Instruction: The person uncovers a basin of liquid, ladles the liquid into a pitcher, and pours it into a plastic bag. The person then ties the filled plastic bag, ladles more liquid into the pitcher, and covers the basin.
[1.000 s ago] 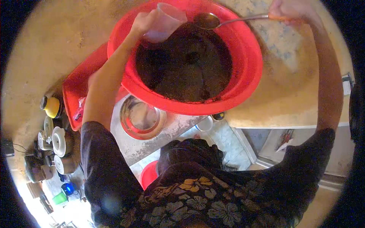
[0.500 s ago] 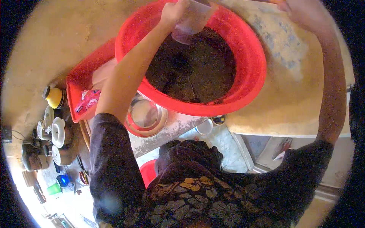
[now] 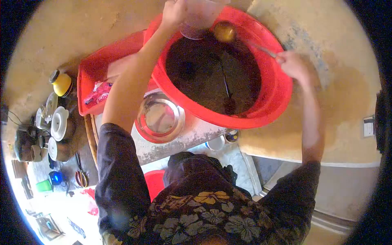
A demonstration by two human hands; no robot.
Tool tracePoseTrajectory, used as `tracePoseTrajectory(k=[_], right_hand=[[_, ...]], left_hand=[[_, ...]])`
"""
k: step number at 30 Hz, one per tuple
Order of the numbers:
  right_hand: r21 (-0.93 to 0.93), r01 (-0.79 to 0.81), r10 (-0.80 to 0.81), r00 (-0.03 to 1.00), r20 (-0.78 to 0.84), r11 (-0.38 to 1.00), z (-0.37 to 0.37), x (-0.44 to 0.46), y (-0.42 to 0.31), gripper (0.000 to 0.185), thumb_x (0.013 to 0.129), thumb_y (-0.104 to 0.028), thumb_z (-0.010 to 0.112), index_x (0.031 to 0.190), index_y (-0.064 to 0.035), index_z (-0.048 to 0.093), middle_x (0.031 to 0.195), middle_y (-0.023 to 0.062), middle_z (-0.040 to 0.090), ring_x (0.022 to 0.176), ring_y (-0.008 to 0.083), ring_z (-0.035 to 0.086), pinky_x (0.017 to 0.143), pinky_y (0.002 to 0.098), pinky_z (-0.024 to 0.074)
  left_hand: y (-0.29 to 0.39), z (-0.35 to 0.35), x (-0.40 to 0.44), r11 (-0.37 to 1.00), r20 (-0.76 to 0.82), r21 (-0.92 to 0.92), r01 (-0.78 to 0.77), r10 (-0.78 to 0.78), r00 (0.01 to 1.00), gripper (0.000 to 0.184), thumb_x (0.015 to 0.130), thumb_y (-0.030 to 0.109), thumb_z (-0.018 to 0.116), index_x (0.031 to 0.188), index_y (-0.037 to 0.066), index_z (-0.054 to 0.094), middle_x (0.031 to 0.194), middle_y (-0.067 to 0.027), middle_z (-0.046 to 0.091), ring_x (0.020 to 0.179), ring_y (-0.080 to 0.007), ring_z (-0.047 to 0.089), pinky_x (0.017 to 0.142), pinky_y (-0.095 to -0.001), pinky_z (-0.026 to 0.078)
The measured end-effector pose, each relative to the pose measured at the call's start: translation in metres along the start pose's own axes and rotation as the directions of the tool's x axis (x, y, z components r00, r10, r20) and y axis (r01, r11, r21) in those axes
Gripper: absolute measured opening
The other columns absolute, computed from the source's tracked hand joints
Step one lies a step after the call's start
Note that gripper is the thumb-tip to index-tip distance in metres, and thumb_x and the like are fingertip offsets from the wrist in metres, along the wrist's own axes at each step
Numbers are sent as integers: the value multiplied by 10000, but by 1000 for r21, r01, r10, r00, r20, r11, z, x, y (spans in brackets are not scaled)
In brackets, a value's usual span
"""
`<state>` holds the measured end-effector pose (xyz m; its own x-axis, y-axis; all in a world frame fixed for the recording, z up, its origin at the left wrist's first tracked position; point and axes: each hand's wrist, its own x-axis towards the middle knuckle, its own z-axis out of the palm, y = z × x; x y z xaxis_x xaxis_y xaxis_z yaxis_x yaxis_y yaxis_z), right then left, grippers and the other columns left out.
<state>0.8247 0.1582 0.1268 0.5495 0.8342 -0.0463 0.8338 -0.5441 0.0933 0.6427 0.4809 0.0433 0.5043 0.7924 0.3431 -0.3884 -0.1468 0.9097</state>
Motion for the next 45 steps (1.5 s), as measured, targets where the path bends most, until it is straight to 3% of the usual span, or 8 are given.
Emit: tracePoseTrajectory(k=[9,15,24,27,36,39,42,45], right_hand=[[39,200,-203,940,275,979,33,40,-23,216,829,-279,543,868,-110,672,706,143,642,628,273,633,577,400,497],[375,-265,-46,761,647,888,15,52,0,192,913,-237,503,809,-104,596,518,-10,453,404,73,408,336,228,291],[244,-310,106,790,604,919,-43,37,28,201,904,-247,508,845,-82,607,519,35,472,368,97,405,326,255,307],[171,-286,149,821,551,943,-68,30,38,197,879,-250,526,854,-79,621,509,46,474,345,104,402,309,264,306],[163,-268,182,893,413,949,-152,31,71,246,861,-291,488,871,-91,632,481,28,445,301,88,348,274,245,283],[157,-399,288,836,466,904,-196,5,9,210,867,-196,500,947,-73,650,558,20,514,406,99,437,369,256,356],[129,-436,316,798,513,891,-207,3,-29,213,881,-152,498,992,-55,652,593,20,549,449,99,476,405,256,382],[118,-329,241,853,463,937,-203,3,-35,216,893,-153,486,997,-47,643,590,22,544,447,92,467,398,256,372]], left_hand=[[12,-34,-10,997,-104,51,66,-60,993,403,862,389,469,591,95,518,504,15,435,393,-106,373,350,-279,253],[8,-41,-13,996,-108,14,84,-82,991,398,863,393,469,605,96,527,494,8,425,400,-108,377,351,-280,248],[-33,-66,-1,758,111,622,-193,159,981,488,848,430,514,556,40,538,489,-36,495,392,-144,428,383,-308,338],[-42,-64,5,906,-61,403,127,-111,992,488,856,427,498,569,35,550,498,-34,493,409,-135,440,384,-307,337],[-64,-55,20,814,111,579,-36,-35,993,502,861,455,494,648,19,619,520,-45,544,483,-162,523,467,-315,409],[-102,-58,47,170,564,700,-693,463,683,525,861,470,492,659,6,630,538,-64,575,481,-164,538,465,-319,421],[-78,-26,18,801,169,596,-52,-62,984,534,860,468,496,632,2,620,521,-72,570,476,-170,554,447,-332,426],[-58,-2,4,819,133,572,49,-151,979,527,858,457,501,622,1,619,511,-73,564,467,-172,561,431,-337,423]])
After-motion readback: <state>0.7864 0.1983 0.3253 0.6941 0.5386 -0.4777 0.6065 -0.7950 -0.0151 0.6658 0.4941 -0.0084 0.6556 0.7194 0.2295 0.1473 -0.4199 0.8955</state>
